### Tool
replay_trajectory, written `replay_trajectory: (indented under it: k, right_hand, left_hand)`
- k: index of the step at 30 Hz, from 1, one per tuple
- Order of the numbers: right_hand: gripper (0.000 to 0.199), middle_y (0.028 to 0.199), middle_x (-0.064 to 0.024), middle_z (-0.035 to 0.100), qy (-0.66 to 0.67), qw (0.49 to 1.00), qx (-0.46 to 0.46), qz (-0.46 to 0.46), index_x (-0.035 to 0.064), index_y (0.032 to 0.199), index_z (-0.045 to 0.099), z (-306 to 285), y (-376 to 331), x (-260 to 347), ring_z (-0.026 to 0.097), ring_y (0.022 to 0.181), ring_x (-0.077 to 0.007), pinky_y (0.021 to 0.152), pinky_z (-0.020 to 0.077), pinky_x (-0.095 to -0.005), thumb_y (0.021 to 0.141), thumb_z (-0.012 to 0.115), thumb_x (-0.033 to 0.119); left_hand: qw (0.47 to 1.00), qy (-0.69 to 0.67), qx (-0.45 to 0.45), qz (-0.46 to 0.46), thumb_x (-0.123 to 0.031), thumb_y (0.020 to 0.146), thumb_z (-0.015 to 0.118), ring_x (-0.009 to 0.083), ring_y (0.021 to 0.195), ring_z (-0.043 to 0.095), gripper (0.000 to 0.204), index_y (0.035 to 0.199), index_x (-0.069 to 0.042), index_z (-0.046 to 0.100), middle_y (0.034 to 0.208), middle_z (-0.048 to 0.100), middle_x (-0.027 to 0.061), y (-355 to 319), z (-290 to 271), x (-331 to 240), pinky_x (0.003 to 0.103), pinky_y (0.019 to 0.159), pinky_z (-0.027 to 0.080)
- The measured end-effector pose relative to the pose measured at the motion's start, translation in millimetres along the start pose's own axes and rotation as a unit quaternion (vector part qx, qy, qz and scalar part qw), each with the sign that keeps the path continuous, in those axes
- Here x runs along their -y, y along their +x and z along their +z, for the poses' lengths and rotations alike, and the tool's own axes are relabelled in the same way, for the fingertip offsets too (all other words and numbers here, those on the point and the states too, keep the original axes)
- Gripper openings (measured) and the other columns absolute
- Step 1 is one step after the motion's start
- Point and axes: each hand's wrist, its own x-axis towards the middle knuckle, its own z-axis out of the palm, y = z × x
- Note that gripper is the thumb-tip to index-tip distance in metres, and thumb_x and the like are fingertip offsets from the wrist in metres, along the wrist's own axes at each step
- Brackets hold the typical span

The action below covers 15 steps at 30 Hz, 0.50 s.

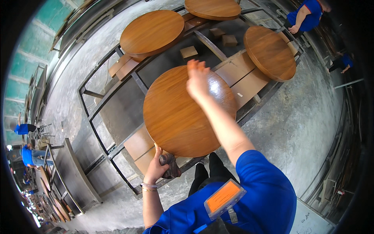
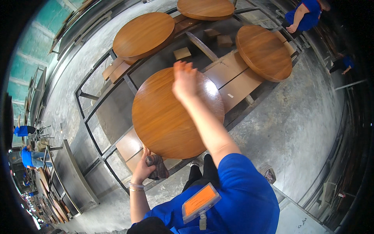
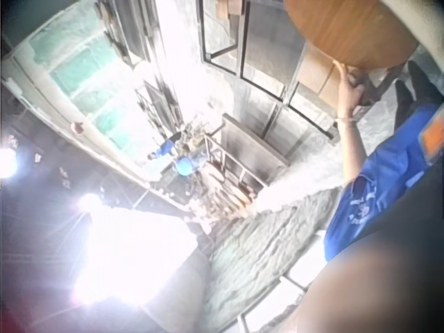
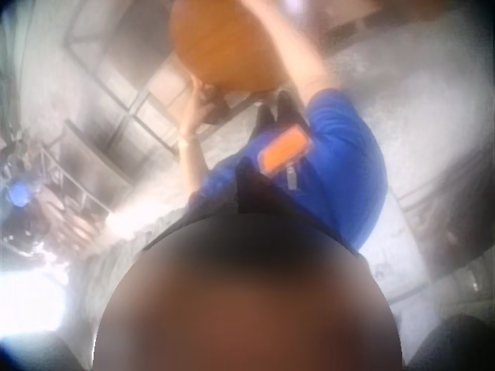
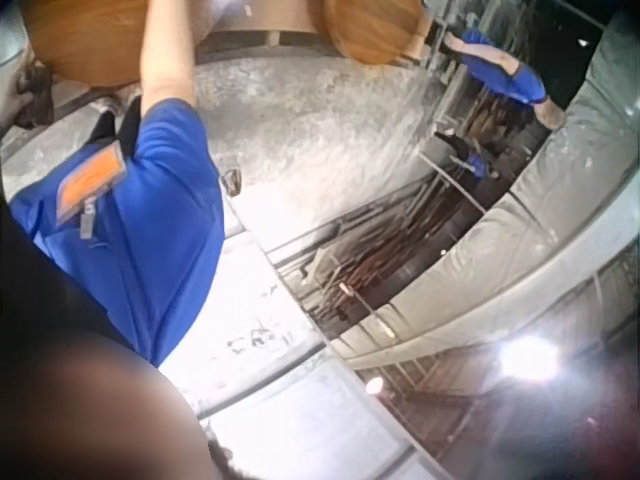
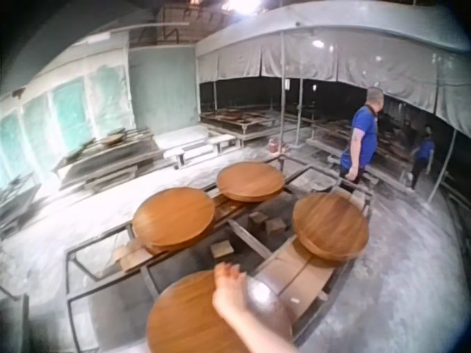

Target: The person repeatedly wipes and buffs several round wooden tabletops using a small abrasive pad and a cloth. The person alternates between applying the pad and wiping with the cloth, moving between multiple tabletops on metal racks.

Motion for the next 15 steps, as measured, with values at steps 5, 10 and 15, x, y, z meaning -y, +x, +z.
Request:
replay_trajectory:
  k: [5,10,15]
  right_hand:
    - [0.07,0.166,-0.0229,0.043,0.241,0.94,0.11,-0.213,0.007,0.161,0.043,-1.7,-77.0,130.9,0.036,0.155,-0.0482,0.127,0.0264,-0.0651,0.093,0.052,-0.002]
    - [0.072,0.167,-0.0246,0.041,0.06,0.995,0.061,-0.049,0.0029,0.162,0.038,-32.3,-43.4,2.9,0.032,0.158,-0.0475,0.13,0.02,-0.0651,0.093,0.056,-0.004]
    - [0.085,0.17,-0.0275,0.032,-0.001,0.992,0.017,0.124,0.0015,0.169,0.023,-47.5,-54.5,-71.1,0.027,0.159,-0.0492,0.13,0.0166,-0.065,0.094,0.061,-0.002]
  left_hand:
    - [0.997,-0.066,-0.023,-0.035,0.012,0.078,0.063,0.0296,0.16,0.033,0.114,0.174,-0.009,0.006,0.171,0.037,0.0245,-5.3,4.4,-10.4,0.035,0.127,0.029]
    - [1.0,0.019,-0.007,-0.016,0.006,0.079,0.067,0.0372,0.159,0.037,0.119,0.173,-0.011,-0.004,0.168,0.037,0.033,-2.3,1.2,-13.4,0.037,0.125,0.036]
    - [1.0,0.017,-0.012,-0.019,0.006,0.079,0.066,0.0376,0.155,0.043,0.119,0.174,-0.012,-0.004,0.167,0.04,0.032,1.7,1.8,-4.7,0.038,0.124,0.038]
